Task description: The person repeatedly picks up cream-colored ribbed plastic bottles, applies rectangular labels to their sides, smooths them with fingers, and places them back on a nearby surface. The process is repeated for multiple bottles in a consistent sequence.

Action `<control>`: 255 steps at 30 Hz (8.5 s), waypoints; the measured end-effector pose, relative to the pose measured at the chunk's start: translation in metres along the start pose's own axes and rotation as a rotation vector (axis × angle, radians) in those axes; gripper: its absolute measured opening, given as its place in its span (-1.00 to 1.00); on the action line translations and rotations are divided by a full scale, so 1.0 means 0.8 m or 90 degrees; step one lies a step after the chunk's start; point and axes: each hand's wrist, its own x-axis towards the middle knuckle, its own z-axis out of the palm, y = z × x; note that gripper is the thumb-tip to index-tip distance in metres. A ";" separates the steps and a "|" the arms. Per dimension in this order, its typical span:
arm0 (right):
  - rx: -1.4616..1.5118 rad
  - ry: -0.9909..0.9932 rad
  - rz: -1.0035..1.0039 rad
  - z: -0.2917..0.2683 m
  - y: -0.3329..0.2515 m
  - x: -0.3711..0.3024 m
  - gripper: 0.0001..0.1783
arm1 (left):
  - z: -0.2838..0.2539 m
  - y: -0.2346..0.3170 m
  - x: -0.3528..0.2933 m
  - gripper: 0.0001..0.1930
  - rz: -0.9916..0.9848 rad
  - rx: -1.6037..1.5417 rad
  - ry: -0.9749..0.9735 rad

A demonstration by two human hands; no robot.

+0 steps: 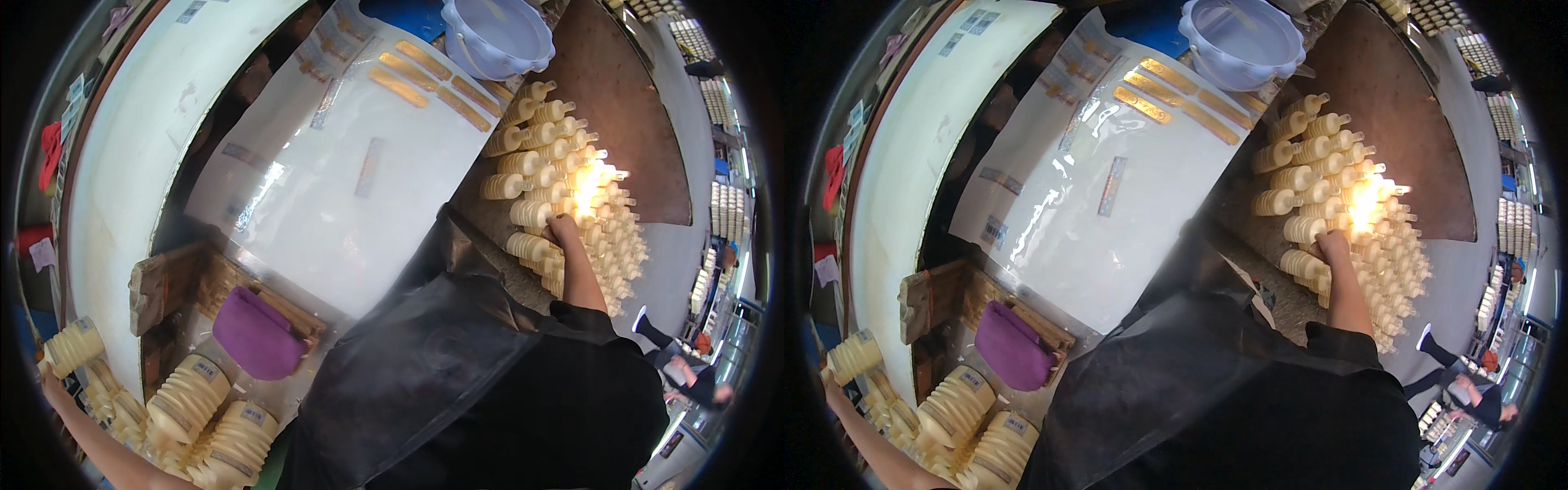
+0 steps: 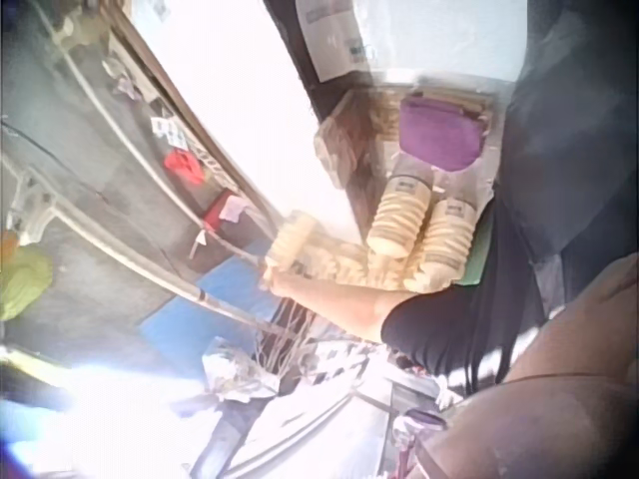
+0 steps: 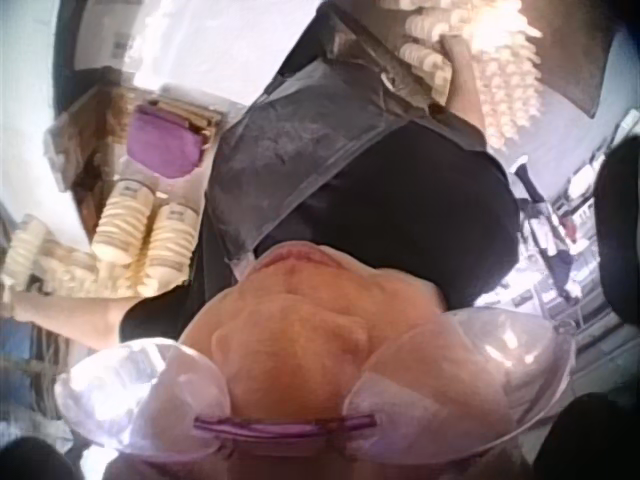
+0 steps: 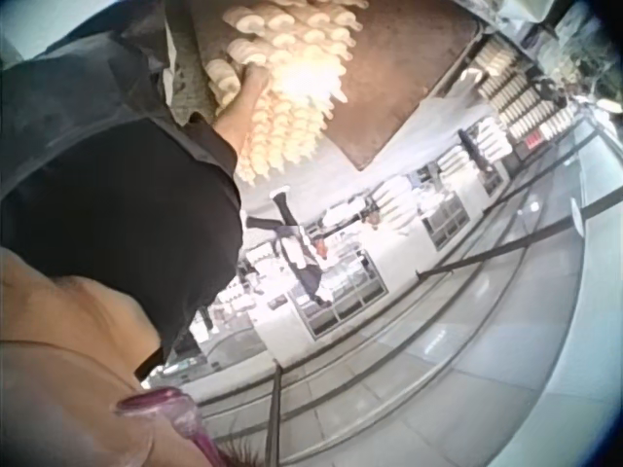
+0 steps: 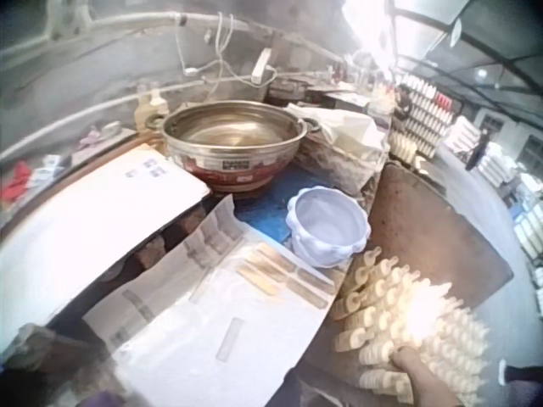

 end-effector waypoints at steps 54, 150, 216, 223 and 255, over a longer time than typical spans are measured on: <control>0.200 -0.490 -1.064 -0.101 -0.484 -0.596 -0.19 | 0.103 0.023 -0.724 -0.20 0.027 -0.684 -0.499; 0.149 0.277 -0.828 -0.141 -0.337 -0.255 -0.47 | 0.130 -0.016 -0.739 -0.21 0.080 -0.721 -0.425; 0.444 -0.706 -0.901 -0.069 -0.595 -0.606 -0.72 | 0.133 0.064 -0.657 -0.53 0.036 -0.652 -0.423; 0.392 -0.563 -0.973 -0.057 -0.595 -0.614 -0.67 | 0.136 0.059 -0.657 -0.51 0.033 -0.690 -0.435; 0.480 -0.803 -0.869 -0.054 -0.603 -0.602 -0.73 | 0.142 0.049 -0.657 -0.63 0.075 -0.707 -0.457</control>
